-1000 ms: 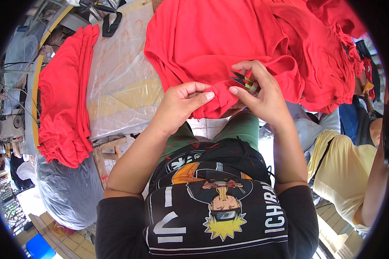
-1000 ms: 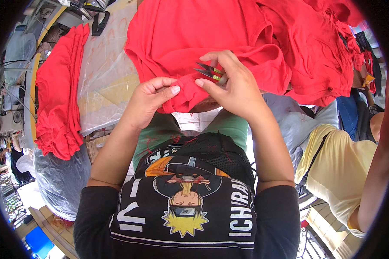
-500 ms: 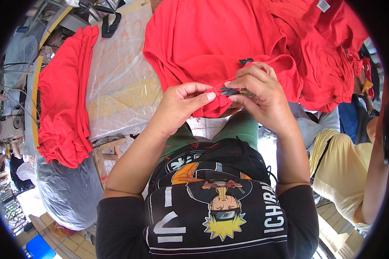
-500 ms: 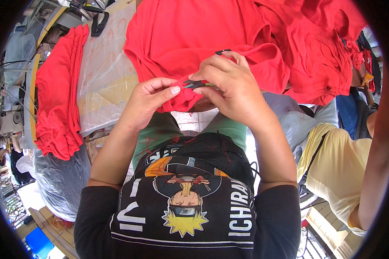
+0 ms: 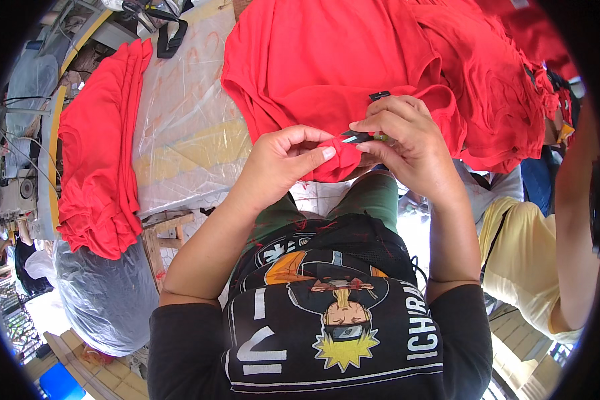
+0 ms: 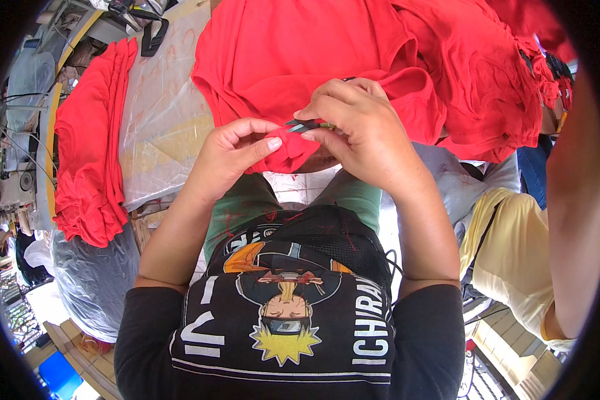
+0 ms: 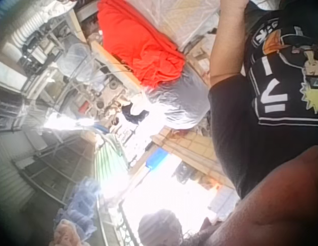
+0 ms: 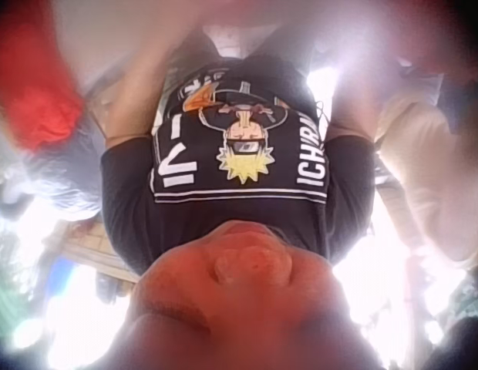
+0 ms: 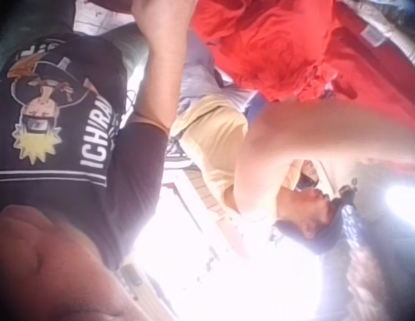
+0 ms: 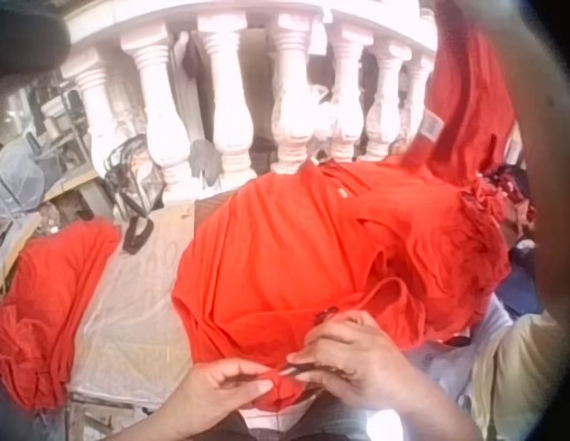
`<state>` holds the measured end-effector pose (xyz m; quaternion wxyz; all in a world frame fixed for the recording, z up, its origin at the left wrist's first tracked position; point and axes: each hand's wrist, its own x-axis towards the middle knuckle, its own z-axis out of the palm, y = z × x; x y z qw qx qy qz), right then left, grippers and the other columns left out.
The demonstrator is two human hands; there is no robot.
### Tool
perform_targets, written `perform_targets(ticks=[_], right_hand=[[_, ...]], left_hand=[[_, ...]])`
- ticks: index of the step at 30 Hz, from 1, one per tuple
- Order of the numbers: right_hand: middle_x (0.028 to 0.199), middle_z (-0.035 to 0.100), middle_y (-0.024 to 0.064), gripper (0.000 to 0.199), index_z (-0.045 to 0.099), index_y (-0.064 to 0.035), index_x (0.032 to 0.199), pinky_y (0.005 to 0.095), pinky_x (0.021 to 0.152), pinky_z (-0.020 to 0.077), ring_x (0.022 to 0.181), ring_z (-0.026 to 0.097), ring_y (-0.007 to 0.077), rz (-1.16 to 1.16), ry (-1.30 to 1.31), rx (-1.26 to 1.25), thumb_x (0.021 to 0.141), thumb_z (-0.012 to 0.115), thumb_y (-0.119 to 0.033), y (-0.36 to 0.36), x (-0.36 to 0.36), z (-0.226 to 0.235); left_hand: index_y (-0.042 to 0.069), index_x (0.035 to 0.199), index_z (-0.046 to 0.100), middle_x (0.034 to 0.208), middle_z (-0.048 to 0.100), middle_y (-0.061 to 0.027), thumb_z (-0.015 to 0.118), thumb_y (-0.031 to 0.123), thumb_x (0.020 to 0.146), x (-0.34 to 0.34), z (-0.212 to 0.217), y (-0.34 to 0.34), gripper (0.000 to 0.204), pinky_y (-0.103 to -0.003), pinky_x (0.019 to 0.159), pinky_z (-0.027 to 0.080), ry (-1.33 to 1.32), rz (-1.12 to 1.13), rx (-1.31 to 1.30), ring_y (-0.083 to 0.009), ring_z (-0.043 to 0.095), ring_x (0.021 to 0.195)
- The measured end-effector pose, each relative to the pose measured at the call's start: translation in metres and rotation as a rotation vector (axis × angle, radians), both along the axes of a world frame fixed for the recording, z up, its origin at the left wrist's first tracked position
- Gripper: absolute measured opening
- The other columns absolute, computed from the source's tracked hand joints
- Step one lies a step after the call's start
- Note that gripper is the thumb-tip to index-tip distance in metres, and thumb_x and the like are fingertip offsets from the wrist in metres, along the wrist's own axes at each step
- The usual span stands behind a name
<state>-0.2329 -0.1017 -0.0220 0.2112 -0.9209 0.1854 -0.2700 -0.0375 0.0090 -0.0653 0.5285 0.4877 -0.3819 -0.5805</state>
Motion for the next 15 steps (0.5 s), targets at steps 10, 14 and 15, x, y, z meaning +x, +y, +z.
perform_targets(ticks=[10, 14, 15], right_hand=[[0.092, 0.061, 0.0045, 0.024, 0.068, -0.0093, 0.096, 0.0435, 0.096, 0.0388, 0.094, 0.059, 0.0245, 0.037, 0.043, -0.031, 0.073, 0.074, -0.011, 0.0021, 0.0032, -0.0011], [0.091, 0.061, 0.0042, 0.02, 0.067, -0.0089, 0.093, 0.0436, 0.098, 0.0375, 0.094, 0.059, 0.0251, 0.047, 0.063, -0.031, 0.074, 0.072, -0.012, 0.0015, 0.0021, -0.0003], [0.091, 0.061, 0.0042, 0.02, 0.067, -0.009, 0.094, 0.0416, 0.094, 0.0401, 0.091, 0.06, 0.0247, 0.046, 0.063, -0.064, 0.074, 0.072, -0.011, 0.0006, 0.0017, 0.0007]], left_hand=[[-0.003, 0.107, 0.067, 0.094, 0.069, -0.0026, 0.068, 0.008, 0.089, -0.003, 0.0008, 0.0008, 0.021, -0.021, 0.076, 0.05, -0.088, -0.001, -0.005, -0.0051, 0.062, 0.085], [-0.002, 0.106, 0.067, 0.093, 0.069, -0.002, 0.069, 0.009, 0.089, -0.0042, -0.0011, 0.0005, 0.02, -0.02, 0.075, 0.05, -0.106, 0.007, -0.015, -0.0046, 0.061, 0.084], [-0.001, 0.106, 0.068, 0.092, 0.069, -0.0018, 0.069, 0.009, 0.089, -0.0047, -0.0006, 0.0008, 0.02, -0.02, 0.075, 0.049, -0.105, 0.009, -0.012, -0.0045, 0.061, 0.084]])
